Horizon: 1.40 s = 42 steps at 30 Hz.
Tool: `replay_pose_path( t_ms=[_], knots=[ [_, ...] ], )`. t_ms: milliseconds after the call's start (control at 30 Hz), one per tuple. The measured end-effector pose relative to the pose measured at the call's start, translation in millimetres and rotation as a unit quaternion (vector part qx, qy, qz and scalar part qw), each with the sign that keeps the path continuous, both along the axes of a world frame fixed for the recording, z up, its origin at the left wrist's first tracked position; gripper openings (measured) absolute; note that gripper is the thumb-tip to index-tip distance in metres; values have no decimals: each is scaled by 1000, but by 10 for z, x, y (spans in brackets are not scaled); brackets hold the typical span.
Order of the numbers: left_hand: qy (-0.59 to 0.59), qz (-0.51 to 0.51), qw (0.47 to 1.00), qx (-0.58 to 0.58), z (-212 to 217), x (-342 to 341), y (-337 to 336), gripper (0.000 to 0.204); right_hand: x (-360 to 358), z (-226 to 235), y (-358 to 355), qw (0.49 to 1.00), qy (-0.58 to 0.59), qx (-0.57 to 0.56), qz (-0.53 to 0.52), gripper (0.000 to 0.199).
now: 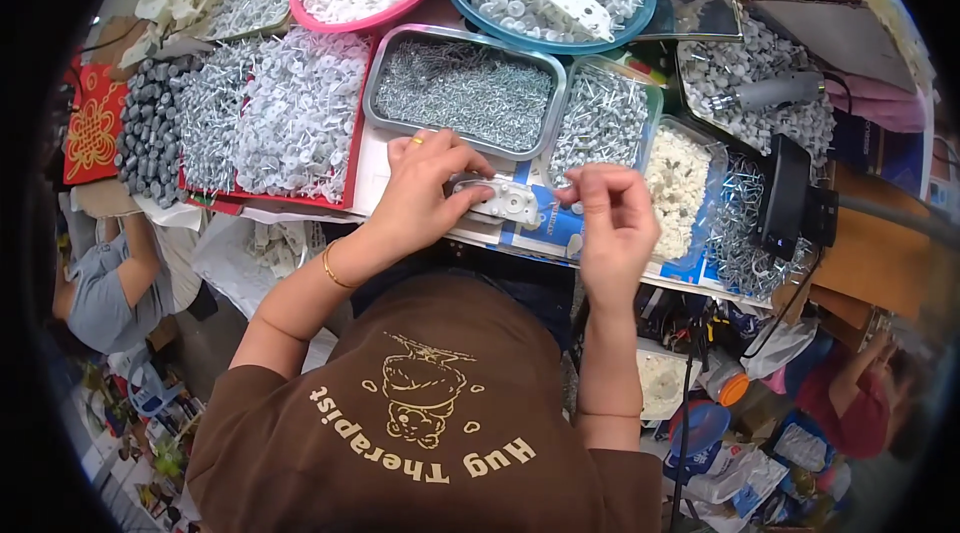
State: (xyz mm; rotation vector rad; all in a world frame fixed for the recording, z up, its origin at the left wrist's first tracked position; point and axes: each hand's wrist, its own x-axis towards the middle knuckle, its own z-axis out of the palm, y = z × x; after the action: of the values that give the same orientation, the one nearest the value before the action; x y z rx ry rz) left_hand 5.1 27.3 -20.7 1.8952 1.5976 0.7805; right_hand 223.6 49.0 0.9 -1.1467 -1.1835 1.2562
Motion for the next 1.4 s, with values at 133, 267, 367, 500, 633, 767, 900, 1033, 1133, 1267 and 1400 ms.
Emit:
replay_pose_path(
  t_ms=[133,267,367,500,633,767,900,1033,1133,1267,1400],
  knots=[
    [3,3,999,55,42,79,-28,11,-75,-72,-115,999,33,21,33,20],
    [9,-29,995,95,-17,61,-32,9,-47,-139,-117,998,10,-10,55,21],
    [51,-4,984,169,89,124,-102,11,-28,-169,-110,998,5,-28,53,21],
    [71,20,988,137,53,94,-146,12,-61,-177,-111,998,31,-26,55,21],
    [20,18,992,123,6,95,-90,11,-75,-208,-113,998,26,-25,42,22],
    [10,-2,995,97,33,49,-95,10,-78,-214,-129,998,37,-48,29,22],
    [-2,7,996,93,27,54,-105,11,-102,-228,-157,999,33,-35,18,20],
    [-24,9,999,40,0,44,-43,9,-139,-191,-215,1000,-10,10,10,16],
    [-41,17,999,0,-14,26,-66,8,-82,-3,-139,943,-220,185,165,12],
    [-6,33,999,17,-5,76,-125,9,-67,-17,-123,966,-191,100,141,9],
    [-18,33,999,19,-26,53,-103,9,-47,79,-30,895,-266,218,284,8]
  ],
)
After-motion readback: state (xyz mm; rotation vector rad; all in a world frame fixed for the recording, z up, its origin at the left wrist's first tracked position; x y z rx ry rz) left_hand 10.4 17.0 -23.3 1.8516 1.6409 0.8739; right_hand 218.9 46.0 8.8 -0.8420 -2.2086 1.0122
